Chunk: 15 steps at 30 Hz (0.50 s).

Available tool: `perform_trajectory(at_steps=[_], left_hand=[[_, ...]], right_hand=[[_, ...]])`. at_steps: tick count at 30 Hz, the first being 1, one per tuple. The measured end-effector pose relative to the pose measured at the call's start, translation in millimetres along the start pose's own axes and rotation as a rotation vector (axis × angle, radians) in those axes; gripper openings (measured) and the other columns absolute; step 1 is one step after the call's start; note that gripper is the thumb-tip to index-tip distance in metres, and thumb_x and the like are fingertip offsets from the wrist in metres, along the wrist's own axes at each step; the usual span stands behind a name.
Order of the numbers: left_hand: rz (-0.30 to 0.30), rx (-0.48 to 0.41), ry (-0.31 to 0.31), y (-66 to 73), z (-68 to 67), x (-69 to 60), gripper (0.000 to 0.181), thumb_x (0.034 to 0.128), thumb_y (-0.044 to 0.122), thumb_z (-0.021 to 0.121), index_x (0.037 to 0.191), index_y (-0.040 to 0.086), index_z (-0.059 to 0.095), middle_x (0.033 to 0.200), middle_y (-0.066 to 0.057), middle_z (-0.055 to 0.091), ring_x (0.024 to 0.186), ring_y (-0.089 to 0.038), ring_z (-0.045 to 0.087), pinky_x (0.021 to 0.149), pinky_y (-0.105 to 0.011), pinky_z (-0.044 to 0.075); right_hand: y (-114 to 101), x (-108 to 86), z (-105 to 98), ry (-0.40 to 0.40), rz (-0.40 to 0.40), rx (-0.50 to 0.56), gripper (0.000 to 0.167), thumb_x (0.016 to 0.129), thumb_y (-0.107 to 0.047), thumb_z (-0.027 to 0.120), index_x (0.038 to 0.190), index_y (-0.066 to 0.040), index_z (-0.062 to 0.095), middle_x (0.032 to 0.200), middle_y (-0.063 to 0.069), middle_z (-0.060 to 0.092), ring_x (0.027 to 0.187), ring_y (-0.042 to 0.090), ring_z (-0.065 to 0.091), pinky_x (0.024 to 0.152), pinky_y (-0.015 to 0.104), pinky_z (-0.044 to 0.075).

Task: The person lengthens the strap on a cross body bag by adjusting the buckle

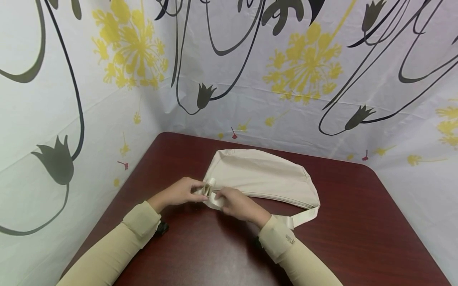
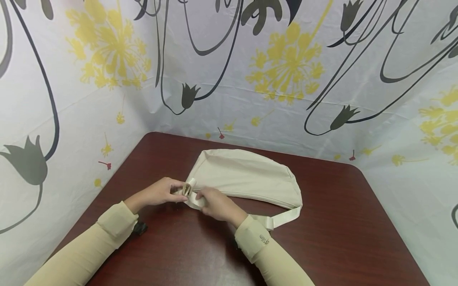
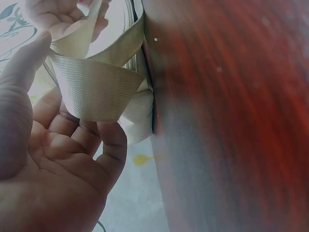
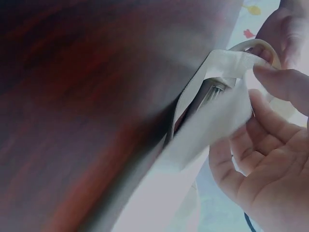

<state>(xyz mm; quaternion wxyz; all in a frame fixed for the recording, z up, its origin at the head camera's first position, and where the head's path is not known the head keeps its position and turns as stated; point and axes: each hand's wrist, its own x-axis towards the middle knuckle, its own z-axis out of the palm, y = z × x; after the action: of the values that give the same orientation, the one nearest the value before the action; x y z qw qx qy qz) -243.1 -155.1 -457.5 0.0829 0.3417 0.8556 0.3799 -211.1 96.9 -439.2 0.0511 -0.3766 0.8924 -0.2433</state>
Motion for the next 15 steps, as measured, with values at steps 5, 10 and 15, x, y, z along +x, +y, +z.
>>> perform_trajectory(at_steps=[5, 10, 15], left_hand=[[-0.001, -0.011, -0.002, -0.6, 0.4, -0.3, 0.041, 0.0919, 0.039, 0.075, 0.120, 0.009, 0.073, 0.084, 0.009, 0.066, 0.070, -0.006, 0.053, 0.064, -0.025, 0.045], [0.003, -0.017, -0.001, -1.4, 0.6, -0.8, 0.042, 0.0919, 0.038, 0.076, 0.121, 0.008, 0.073, 0.083, 0.009, 0.066, 0.069, -0.006, 0.053, 0.064, -0.025, 0.045], [0.007, 0.001, 0.000, -1.9, 0.3, -1.5, 0.045, 0.0920, 0.038, 0.075, 0.124, 0.006, 0.071, 0.087, 0.008, 0.067, 0.071, -0.005, 0.053, 0.065, -0.025, 0.046]], right_hand=[[-2.5, 0.6, 1.1, 0.000, 0.058, 0.013, 0.041, 0.080, -0.001, 0.083, 0.110, -0.002, 0.056, 0.109, 0.012, 0.060, 0.098, 0.023, 0.060, 0.086, 0.039, 0.051], [-2.1, 0.8, 2.8, 0.025, 0.045, 0.018, 0.034, 0.081, 0.010, 0.074, 0.107, -0.002, 0.056, 0.109, 0.012, 0.060, 0.099, 0.025, 0.061, 0.086, 0.040, 0.052], [1.9, 1.1, 4.3, 0.056, -0.007, 0.013, 0.031, 0.081, 0.010, 0.075, 0.106, -0.002, 0.061, 0.111, 0.012, 0.065, 0.104, 0.026, 0.064, 0.090, 0.040, 0.052]])
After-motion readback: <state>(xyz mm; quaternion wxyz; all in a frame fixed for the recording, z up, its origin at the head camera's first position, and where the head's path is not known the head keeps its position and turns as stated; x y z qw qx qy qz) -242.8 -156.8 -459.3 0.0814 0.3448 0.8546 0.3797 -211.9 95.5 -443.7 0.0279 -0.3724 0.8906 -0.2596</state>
